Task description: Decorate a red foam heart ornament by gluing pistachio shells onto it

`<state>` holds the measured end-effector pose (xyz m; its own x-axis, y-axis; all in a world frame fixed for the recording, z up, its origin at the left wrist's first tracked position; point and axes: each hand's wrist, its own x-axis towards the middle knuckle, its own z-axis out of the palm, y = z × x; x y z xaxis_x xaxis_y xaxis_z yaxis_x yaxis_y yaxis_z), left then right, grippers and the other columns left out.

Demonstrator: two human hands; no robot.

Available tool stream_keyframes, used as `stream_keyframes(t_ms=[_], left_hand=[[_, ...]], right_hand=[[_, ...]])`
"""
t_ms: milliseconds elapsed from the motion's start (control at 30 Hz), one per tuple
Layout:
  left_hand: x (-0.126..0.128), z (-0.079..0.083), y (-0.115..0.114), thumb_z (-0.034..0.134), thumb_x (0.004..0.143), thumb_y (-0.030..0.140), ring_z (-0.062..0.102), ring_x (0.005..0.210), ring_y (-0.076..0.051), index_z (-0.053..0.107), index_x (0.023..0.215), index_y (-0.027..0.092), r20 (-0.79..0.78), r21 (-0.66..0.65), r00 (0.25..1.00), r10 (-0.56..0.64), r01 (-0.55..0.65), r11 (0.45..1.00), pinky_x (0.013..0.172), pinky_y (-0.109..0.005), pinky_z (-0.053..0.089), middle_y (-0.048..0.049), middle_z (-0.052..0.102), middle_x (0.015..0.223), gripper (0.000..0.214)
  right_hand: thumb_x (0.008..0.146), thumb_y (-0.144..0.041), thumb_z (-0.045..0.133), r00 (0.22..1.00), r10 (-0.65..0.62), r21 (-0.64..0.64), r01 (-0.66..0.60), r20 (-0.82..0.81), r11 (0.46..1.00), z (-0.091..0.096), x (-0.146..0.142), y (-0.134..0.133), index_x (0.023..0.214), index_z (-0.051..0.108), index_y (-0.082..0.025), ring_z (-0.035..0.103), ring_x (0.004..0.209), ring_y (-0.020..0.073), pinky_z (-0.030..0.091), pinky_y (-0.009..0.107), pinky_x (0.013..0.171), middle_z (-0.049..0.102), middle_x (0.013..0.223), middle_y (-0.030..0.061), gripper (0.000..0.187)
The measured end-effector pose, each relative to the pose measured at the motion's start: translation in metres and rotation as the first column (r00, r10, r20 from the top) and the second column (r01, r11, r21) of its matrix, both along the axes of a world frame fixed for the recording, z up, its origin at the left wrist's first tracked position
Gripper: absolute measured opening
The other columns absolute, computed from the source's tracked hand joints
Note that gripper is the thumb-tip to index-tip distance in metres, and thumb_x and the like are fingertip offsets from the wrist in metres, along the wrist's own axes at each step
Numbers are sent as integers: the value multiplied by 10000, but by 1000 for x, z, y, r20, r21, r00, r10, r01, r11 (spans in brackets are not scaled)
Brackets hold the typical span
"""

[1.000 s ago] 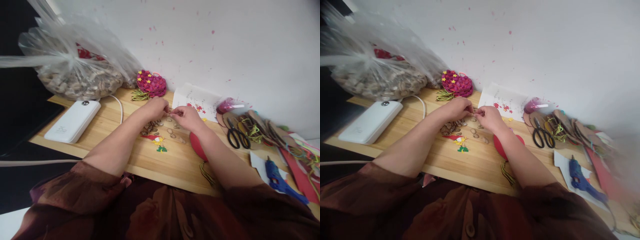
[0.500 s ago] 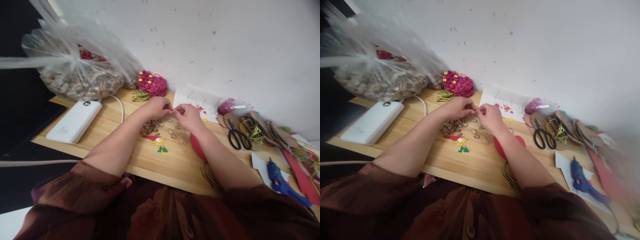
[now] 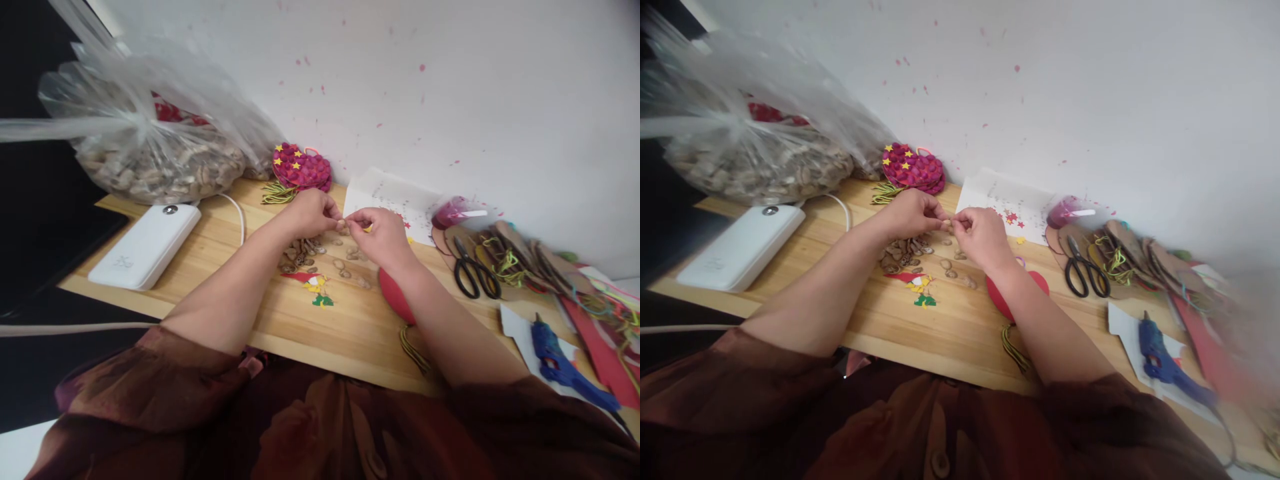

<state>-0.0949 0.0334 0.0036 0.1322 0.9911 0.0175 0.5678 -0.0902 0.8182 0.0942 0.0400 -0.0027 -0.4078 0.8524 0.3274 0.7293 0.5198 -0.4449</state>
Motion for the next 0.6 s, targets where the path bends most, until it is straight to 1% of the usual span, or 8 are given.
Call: stream_keyframes(t_ms=[100, 200, 233, 300, 400, 500, 600], left_hand=[[1, 2, -1, 792, 651, 291, 440, 526, -96, 741, 672, 139, 30, -10, 1000, 0, 0, 1000, 552, -253, 338, 33, 594, 548, 161], [0, 4, -2, 777, 657, 287, 423, 520, -93, 738, 666, 133, 55, -11, 998, -20, 20, 1000, 542, -249, 328, 41, 552, 520, 158], [0, 4, -3, 773, 658, 293, 420, 522, -93, 737, 666, 132, 60, -12, 998, -25, 25, 1000, 541, -247, 326, 42, 546, 519, 165], [-1, 5, -3, 765, 662, 303, 425, 531, -95, 736, 672, 133, 62, -23, 998, -28, 30, 999, 545, -247, 332, 41, 556, 536, 173], [-3, 6, -3, 749, 675, 303, 449, 544, -104, 736, 683, 139, 57, -35, 997, -44, 46, 998, 555, -253, 346, 37, 572, 561, 165], [-4, 6, -3, 741, 692, 300, 477, 553, -113, 743, 695, 144, 33, -27, 998, -60, 61, 998, 555, -254, 353, 32, 586, 566, 156], [-5, 6, -3, 751, 703, 306, 497, 565, -116, 759, 716, 139, 16, -24, 998, -60, 60, 998, 559, -251, 361, 25, 615, 579, 168]], right_hand=[[832, -201, 640, 1000, 1, 36, -1, 13, 999, 0, 1, -1, 822, 786, -214, 719, 780, 208, 505, 332, 769, 801, 820, 42, 147], [799, -185, 639, 1000, -21, 100, 19, 20, 995, -1, -2, -3, 762, 749, -211, 695, 787, 220, 498, 359, 821, 777, 771, 45, 120], [789, -185, 637, 999, -36, 98, 35, 5, 995, -1, -3, -4, 745, 734, -209, 684, 769, 216, 496, 359, 819, 766, 751, 44, 109], [771, -195, 634, 996, -71, 26, 73, -60, 997, -1, -5, -7, 731, 710, -204, 653, 694, 192, 493, 338, 761, 740, 708, 34, 86], [744, -232, 637, 976, -139, -141, 116, -166, 983, -2, -9, -9, 720, 683, -198, 592, 584, 154, 461, 298, 632, 698, 647, 16, 62], [729, -288, 636, 953, -187, -265, 121, -240, 957, -4, -10, -8, 719, 673, -197, 557, 554, 143, 424, 282, 562, 677, 630, 11, 99], [728, -325, 622, 940, -213, -335, 116, -268, 935, -7, -10, -4, 747, 691, -192, 548, 549, 142, 405, 273, 526, 681, 643, 17, 151]])
